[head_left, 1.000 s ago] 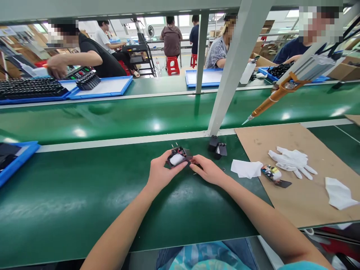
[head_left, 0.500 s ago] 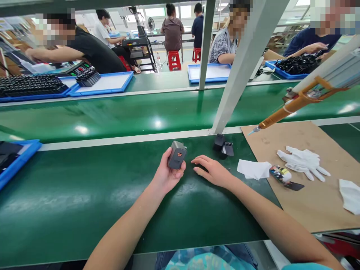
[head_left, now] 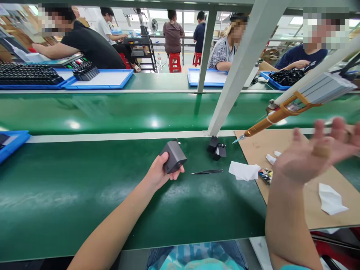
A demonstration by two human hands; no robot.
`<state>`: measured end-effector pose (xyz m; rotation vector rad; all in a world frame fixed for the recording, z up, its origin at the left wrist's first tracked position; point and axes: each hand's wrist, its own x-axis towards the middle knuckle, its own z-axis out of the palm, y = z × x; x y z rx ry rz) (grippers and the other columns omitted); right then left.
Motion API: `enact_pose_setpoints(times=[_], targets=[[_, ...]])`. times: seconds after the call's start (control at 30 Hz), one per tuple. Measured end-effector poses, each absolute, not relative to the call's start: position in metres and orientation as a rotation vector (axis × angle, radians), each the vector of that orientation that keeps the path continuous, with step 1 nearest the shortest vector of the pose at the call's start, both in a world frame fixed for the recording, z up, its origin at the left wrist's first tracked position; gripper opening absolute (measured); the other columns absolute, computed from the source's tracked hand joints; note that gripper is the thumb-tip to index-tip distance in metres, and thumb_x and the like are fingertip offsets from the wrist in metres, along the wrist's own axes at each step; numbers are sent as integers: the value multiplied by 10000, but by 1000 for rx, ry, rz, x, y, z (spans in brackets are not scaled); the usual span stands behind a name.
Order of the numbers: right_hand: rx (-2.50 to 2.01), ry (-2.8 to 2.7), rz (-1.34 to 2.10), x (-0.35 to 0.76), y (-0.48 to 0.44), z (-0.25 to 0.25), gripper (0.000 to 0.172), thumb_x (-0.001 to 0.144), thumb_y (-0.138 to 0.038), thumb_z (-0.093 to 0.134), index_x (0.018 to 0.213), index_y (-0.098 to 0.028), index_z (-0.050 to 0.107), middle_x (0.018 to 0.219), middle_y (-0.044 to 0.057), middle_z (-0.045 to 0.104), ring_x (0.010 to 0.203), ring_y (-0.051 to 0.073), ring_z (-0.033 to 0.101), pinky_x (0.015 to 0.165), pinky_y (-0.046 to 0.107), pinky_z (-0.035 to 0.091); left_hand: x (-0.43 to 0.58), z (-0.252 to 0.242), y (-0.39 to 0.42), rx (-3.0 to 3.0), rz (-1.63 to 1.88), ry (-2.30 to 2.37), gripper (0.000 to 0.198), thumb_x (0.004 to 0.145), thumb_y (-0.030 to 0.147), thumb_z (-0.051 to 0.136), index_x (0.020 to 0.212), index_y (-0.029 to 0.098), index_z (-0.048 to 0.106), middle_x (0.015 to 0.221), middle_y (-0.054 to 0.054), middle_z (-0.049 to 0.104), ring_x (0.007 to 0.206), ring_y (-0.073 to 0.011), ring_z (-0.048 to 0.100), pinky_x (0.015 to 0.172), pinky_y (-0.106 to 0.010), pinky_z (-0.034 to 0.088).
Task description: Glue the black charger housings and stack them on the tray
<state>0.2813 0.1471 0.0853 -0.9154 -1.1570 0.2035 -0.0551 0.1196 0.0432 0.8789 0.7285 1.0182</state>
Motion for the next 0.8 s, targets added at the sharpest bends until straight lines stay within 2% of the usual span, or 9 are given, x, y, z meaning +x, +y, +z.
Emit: enact_pose_setpoints(times=[0.03, 0.1, 0.2, 0.3, 0.4, 0.47, 0.57, 0.7, 0.8], targets=[[-871, -1120, 272, 286, 154, 83, 429, 926, -431, 430, 1341, -493, 339, 1492, -1, 327, 1393, 263, 385, 980, 499, 443, -56, 43, 120, 909, 1013, 731, 597, 717, 720, 582, 823, 134, 628, 610, -62, 694, 373, -108, 538, 361, -203, 383], [-850, -1161, 495, 291, 169, 75, 431, 938, -470, 363, 1365, -412, 363, 1480, 101, 355, 1304, 309, 499, 884, 518, 481, -57, 45, 121, 1013, 1023, 794, 581, 739, 699, 580, 925, 149, 613, 690, -63, 709, 478, -145, 609, 439, -234, 456], [-911, -1220, 578, 293, 185, 65, 511, 920, -443, 442, 1408, -368, 309, 1480, 159, 347, 1269, 309, 523, 835, 473, 507, -61, 49, 124, 1364, 1000, 1081, 512, 739, 597, 659, 1048, 193, 601, 890, -50, 715, 750, -196, 671, 663, -292, 531], [-928, -1115, 546, 287, 189, 64, 514, 832, -395, 591, 1315, -379, 416, 1347, 90, 490, 1167, 250, 573, 852, 436, 507, -65, 46, 123, 1797, 769, 1417, 467, 767, 534, 656, 1128, 242, 616, 974, -25, 696, 803, -203, 641, 742, -322, 513], [-873, -948, 552, 273, 180, 66, 373, 783, -378, 630, 1145, -330, 553, 1174, 48, 588, 996, 185, 610, 827, 368, 507, -69, 30, 118, 1995, 638, 1579, 456, 794, 494, 636, 1181, 253, 615, 994, -43, 671, 848, -225, 630, 776, -348, 506], [-804, -868, 560, 257, 169, 68, 281, 786, -400, 615, 1039, -279, 596, 1060, 38, 615, 803, 139, 612, 711, 312, 510, -72, 16, 115, 2011, 613, 1584, 434, 800, 473, 636, 1170, 247, 625, 996, -50, 653, 893, -230, 630, 812, -350, 506], [-736, -837, 640, 224, 150, 73, 228, 788, -418, 624, 917, -231, 606, 956, 2, 607, 533, 61, 522, 510, 245, 439, -73, 2, 113, 1971, 587, 1537, 475, 799, 465, 639, 1218, 247, 592, 1003, -46, 647, 919, -227, 634, 836, -350, 511], [-672, -864, 832, 176, 130, 86, 225, 771, -398, 661, 895, -216, 611, 867, -24, 592, 462, 36, 501, 444, 215, 412, -71, -4, 114, 1964, 601, 1527, 482, 786, 468, 654, 1200, 229, 594, 1001, -50, 661, 912, -233, 650, 823, -354, 519], [-634, -874, 944, 144, 125, 97, 256, 774, -418, 666, 945, -241, 597, 852, -40, 600, 475, 51, 558, 497, 245, 500, -69, -2, 111, 2001, 678, 1531, 416, 823, 443, 624, 1185, 242, 588, 1060, -44, 693, 947, -237, 664, 829, -348, 516]])
